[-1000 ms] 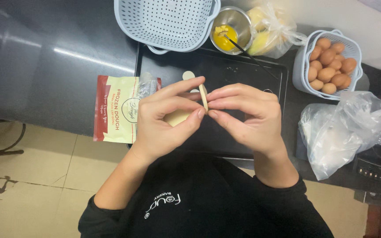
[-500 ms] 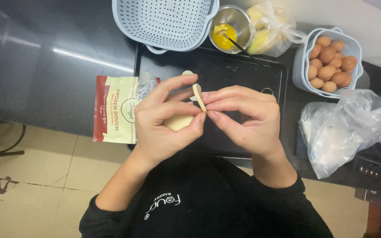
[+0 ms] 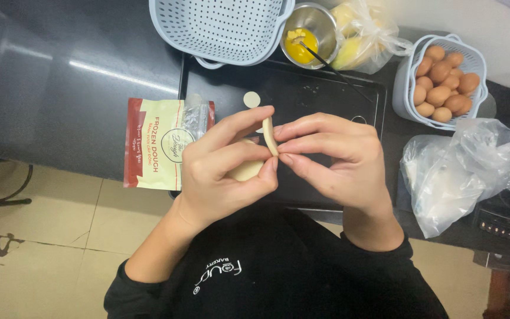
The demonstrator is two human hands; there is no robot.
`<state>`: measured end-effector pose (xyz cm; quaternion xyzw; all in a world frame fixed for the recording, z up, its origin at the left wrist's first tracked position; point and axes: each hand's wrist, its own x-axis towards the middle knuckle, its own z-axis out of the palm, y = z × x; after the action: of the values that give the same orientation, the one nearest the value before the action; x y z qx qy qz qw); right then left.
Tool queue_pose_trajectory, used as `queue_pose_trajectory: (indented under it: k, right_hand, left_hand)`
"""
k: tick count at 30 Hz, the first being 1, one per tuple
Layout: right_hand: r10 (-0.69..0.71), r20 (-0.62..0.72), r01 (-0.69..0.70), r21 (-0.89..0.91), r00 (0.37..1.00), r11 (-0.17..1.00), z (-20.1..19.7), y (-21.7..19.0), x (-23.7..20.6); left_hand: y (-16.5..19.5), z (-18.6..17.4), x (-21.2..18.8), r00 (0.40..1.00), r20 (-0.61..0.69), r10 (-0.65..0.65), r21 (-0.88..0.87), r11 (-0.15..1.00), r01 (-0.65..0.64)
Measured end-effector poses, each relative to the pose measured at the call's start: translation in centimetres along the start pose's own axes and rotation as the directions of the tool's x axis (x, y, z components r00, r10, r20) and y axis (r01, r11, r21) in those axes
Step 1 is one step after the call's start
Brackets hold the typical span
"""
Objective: The person takes round frozen dough discs from a bag and shapes them by hand, pinching and folding the edges to form filled pastry shapes, placing each finished piece on a black tray. They repeat this for several discs, occasionally setting completed pieces aside on the tray.
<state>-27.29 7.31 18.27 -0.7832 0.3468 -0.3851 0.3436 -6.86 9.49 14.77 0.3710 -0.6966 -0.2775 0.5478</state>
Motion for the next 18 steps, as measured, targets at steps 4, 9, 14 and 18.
queue_pose_trajectory:
  k: [4,9,14,18]
  right_hand:
    - [0.015,0.040,-0.015,-0.017,0.999,1.000,-0.3,0.0,0.2]
    - [0.018,0.060,-0.016,-0.039,0.998,0.999,-0.3,0.3,0.4]
    - [0.008,0.073,-0.003,-0.065,0.997,0.998,-0.3,0.4,0.5]
    - [-0.007,0.054,0.012,-0.093,0.999,0.996,0.0,0.3,0.4]
  left_hand:
    - [0.2,-0.7,0.4,0.997,0.070,0.042,0.143,0.988,-0.052]
    - [0.5,-1.1,0.8,0.990,0.132,0.057,0.190,0.978,-0.082]
    - [0.5,-1.3,1.0,0.986,0.154,0.062,0.211,0.973,-0.094]
    - [0.4,-1.1,1.1,0.989,0.144,0.035,0.193,0.979,-0.063]
